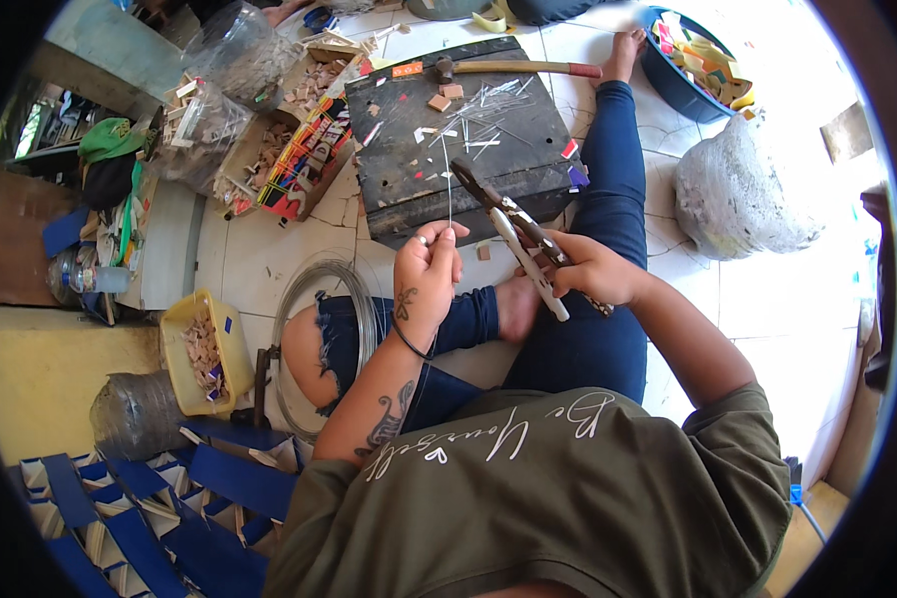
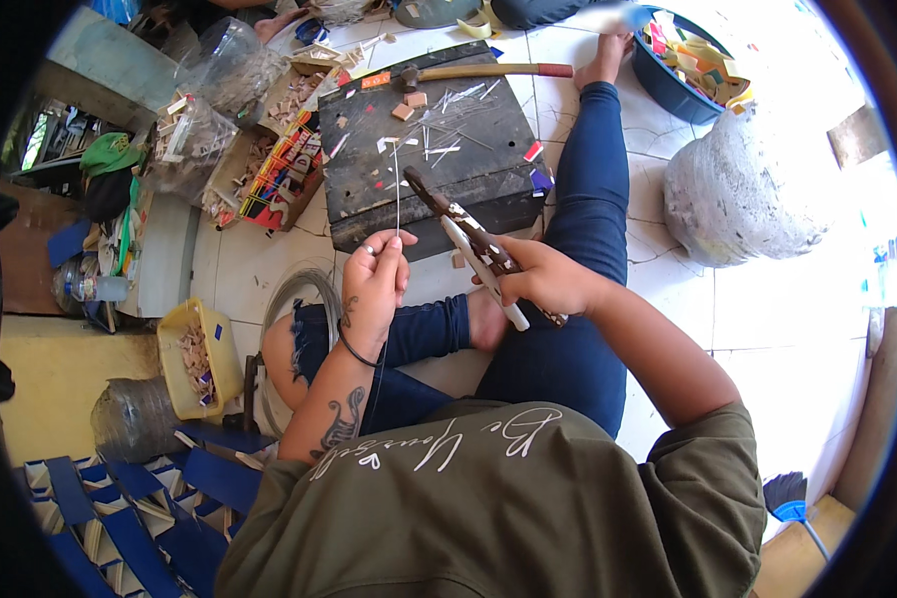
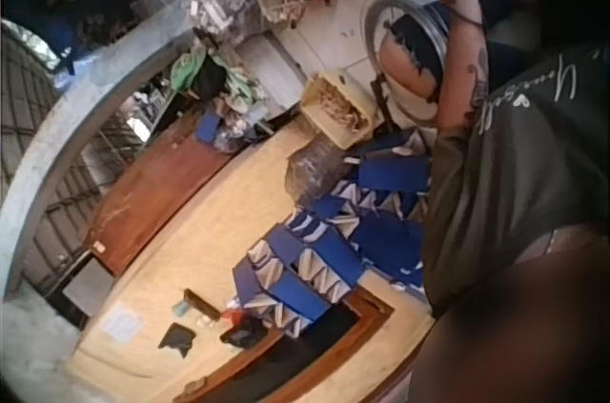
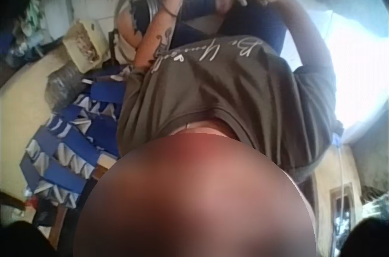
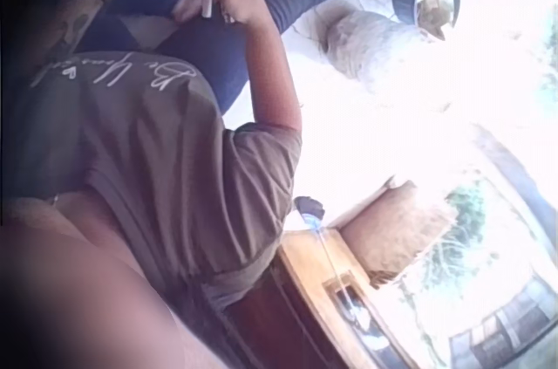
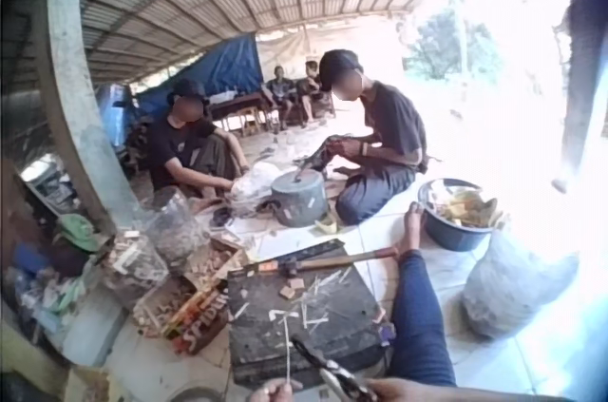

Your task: The person sits on the floor and repeatedly cuts a metal wire into short segments using pliers. They hold the wire with one hand and use the pliers with the other to snip pieces, which fall onto a wooden block in front of them.

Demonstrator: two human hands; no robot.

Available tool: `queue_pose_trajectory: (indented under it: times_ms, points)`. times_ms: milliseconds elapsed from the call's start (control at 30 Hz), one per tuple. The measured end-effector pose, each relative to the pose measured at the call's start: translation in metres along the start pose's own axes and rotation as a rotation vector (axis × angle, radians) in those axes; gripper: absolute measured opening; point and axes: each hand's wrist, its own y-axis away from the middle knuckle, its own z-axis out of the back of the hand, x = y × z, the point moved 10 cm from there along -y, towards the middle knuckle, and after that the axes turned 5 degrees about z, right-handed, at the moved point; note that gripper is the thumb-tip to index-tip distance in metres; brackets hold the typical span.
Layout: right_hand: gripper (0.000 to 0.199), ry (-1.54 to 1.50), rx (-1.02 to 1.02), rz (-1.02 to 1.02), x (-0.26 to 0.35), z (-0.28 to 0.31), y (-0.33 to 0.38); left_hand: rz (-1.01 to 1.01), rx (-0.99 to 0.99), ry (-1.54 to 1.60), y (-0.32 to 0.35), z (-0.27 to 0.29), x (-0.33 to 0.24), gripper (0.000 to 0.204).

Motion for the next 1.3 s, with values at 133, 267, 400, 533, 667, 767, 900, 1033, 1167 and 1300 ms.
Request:
queue_pose_trajectory:
  times_ms: [133, 267, 400, 533, 667, 767, 900, 1033, 1167, 1300]
  points:
    - [0.061, -0.13, 0.006, 0.027, -0.006, 0.002, 0.002, 0.017, 0.004, -0.006, 0.0, -0.001, 0.001, 0.021]
    - [0.063, -0.015, 0.039, 0.042, -0.006, 0.003, 0.001, 0.014, 0.004, -0.029, 0.0, -0.003, 0.001, 0.02]
    - [0.066, 0.15, 0.031, 0.02, -0.003, 0.008, -0.001, -0.008, 0.008, -0.091, 0.0, -0.007, 0.004, 0.02]
    - [0.064, 0.068, 0.004, 0.016, -0.001, 0.008, -0.003, -0.081, -0.027, -0.159, 0.0, -0.004, 0.0, 0.019]
    - [0.053, -0.166, 0.049, -0.085, -0.017, -0.002, -0.008, -0.177, -0.076, -0.269, 0.0, -0.004, -0.006, 0.021]
    - [0.048, -0.304, -0.01, -0.275, -0.047, -0.005, -0.008, -0.21, -0.079, -0.307, 0.0, -0.007, -0.006, 0.022]
    - [0.045, -0.272, -0.035, -0.333, -0.064, -0.003, -0.009, -0.173, -0.042, -0.271, -0.005, -0.006, 0.002, 0.022]
    - [0.052, -0.048, 0.022, -0.234, -0.052, 0.002, -0.013, -0.127, -0.024, -0.226, -0.006, 0.0, 0.01, 0.021]
    - [0.069, -0.105, 0.038, -0.234, -0.04, 0.004, -0.007, -0.134, -0.03, -0.239, -0.004, 0.001, 0.01, 0.021]
    - [0.061, 0.028, 0.026, -0.189, -0.027, 0.004, -0.008, -0.157, -0.04, -0.258, -0.002, 0.0, 0.006, 0.02]
